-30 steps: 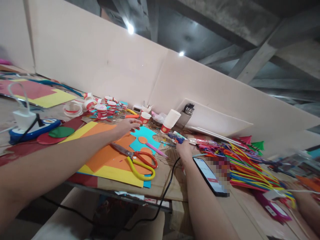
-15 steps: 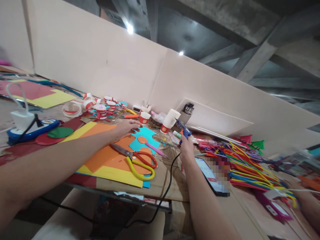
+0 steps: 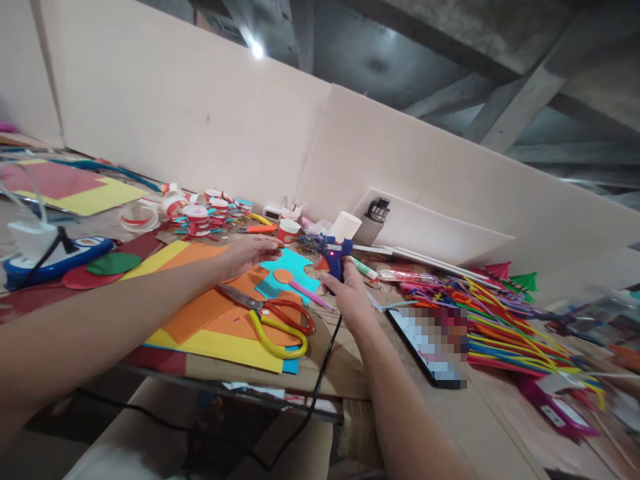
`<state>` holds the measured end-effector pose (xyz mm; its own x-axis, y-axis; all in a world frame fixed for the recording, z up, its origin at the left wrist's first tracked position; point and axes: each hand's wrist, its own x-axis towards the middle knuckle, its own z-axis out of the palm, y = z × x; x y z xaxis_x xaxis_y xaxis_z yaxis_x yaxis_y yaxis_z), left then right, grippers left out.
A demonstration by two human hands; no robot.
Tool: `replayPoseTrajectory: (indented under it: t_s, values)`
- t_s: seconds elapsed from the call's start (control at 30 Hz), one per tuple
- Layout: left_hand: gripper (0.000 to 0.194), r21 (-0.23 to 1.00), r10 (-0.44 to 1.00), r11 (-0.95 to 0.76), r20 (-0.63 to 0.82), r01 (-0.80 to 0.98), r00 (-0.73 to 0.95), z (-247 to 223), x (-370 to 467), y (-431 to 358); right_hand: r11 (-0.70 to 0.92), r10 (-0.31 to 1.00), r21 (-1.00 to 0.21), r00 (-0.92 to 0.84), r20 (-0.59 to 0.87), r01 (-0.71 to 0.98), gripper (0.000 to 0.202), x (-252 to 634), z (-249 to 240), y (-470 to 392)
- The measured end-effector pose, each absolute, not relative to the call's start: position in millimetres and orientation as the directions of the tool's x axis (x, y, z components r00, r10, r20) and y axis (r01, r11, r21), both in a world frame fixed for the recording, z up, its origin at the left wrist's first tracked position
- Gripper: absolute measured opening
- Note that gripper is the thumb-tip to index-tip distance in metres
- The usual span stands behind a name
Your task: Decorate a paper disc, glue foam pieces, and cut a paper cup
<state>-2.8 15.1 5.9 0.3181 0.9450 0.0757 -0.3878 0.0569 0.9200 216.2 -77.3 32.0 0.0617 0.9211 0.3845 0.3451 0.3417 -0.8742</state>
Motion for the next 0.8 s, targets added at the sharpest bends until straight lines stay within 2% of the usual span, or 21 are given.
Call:
replayPoseTrajectory:
  t_s: [0.23, 0.53, 0.67, 0.8]
  values:
    - [0.016, 0.912, 0.943, 0.07, 0.071, -0.404, 0.325, 10.7, 0.6, 9.1, 0.39, 0.883, -0.708, -0.02, 0.47, 0.589, 0.034, 218.7, 27.8, -74.4]
    - [0.027, 0.934, 0.907, 0.002, 0.149, -0.358, 0.394, 10.9, 0.6, 7.2, 0.407, 0.862, -0.601, -0.071, 0.502, 0.688, 0.042, 216.1, 31.1, -75.5]
    - [0.035, 0.97, 0.877, -0.119, 0.202, -0.21, 0.437, 12.3, -2.3, 8.0, 0.4, 0.863, -0.611, -0.056, 0.502, 0.683, 0.036, 218.1, 28.4, -73.7]
    - [0.035, 0.962, 0.877, -0.268, 0.268, -0.058, 0.399, 12.4, -3.3, 7.8, 0.404, 0.858, -0.625, -0.04, 0.511, 0.668, 0.036, 217.0, 29.6, -75.9]
